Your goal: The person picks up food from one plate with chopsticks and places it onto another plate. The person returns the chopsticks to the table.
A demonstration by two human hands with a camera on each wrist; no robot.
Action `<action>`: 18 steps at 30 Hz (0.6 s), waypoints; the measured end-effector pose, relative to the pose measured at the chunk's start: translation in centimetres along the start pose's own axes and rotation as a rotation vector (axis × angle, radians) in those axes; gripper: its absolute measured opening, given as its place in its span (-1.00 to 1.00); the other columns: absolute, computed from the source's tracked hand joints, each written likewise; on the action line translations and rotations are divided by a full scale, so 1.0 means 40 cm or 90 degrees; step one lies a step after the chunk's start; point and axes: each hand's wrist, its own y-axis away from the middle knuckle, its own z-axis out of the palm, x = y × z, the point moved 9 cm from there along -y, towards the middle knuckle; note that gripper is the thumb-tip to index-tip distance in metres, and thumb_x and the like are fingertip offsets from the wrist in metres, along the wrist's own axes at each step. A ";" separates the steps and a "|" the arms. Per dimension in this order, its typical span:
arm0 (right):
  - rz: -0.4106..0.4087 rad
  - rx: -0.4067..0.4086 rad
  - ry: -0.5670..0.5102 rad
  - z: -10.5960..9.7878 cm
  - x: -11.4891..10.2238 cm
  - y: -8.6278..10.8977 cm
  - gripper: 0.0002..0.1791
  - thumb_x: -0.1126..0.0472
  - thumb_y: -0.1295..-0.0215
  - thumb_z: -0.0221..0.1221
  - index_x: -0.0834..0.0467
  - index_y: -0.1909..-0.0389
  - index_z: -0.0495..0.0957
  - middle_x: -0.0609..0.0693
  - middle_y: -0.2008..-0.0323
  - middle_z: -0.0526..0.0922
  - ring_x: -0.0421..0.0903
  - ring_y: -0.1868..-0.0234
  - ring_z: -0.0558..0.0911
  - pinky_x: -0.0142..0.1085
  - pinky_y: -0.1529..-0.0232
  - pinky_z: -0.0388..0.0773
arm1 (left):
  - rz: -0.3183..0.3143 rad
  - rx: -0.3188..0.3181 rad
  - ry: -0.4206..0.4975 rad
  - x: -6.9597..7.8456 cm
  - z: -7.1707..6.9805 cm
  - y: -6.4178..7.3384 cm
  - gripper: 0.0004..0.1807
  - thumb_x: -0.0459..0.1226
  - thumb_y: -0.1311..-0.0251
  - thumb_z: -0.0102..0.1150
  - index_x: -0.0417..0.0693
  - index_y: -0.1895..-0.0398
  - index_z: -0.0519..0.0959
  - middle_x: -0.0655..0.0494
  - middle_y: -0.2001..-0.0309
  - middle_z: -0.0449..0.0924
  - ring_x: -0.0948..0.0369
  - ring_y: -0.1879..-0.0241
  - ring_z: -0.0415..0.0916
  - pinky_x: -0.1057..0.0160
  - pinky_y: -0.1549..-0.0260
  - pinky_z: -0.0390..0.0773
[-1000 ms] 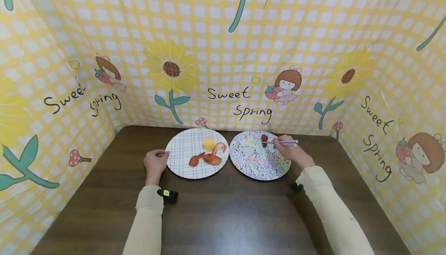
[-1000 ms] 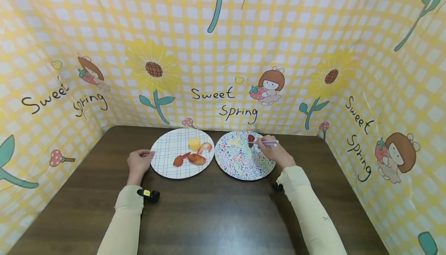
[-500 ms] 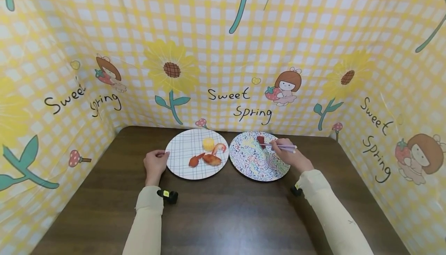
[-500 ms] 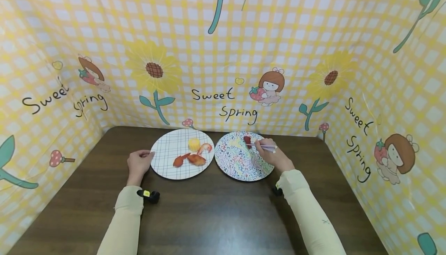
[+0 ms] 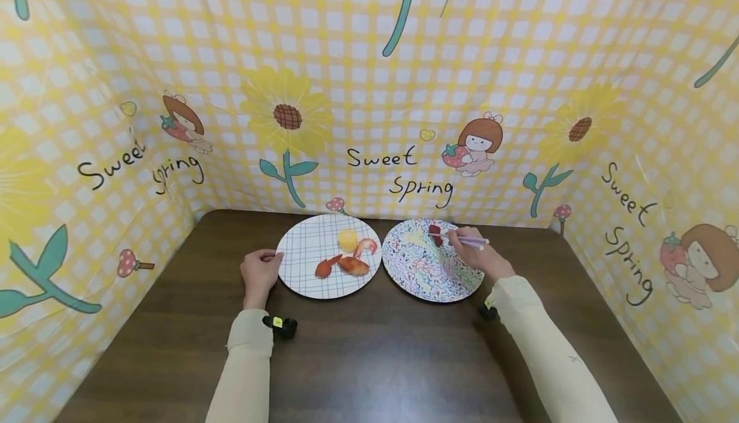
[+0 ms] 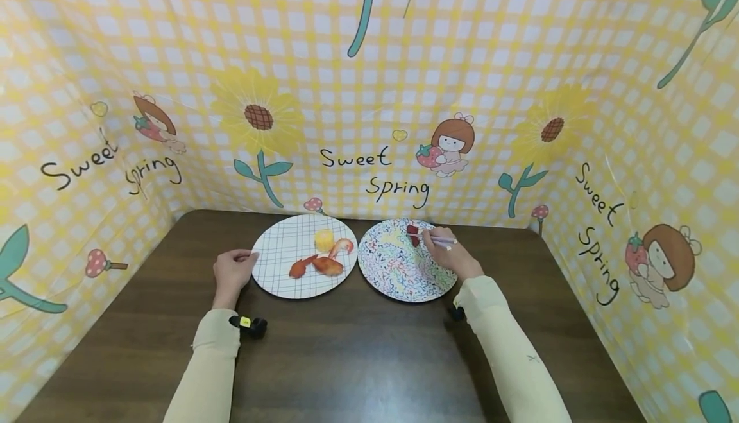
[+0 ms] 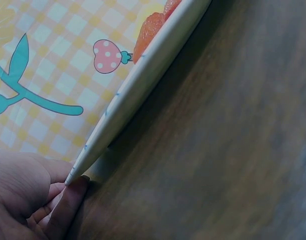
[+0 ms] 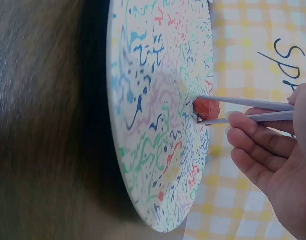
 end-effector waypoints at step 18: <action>-0.298 0.161 0.236 -0.020 -0.094 0.062 -0.71 0.40 -0.41 0.12 0.23 0.56 0.56 0.03 0.57 0.54 0.03 0.42 0.52 -0.11 0.30 0.52 | 0.005 -0.001 0.001 0.004 0.003 -0.001 -0.67 -0.21 -0.34 0.27 -0.36 0.07 0.70 -0.30 0.16 0.72 -0.15 0.13 0.64 -0.07 0.09 0.56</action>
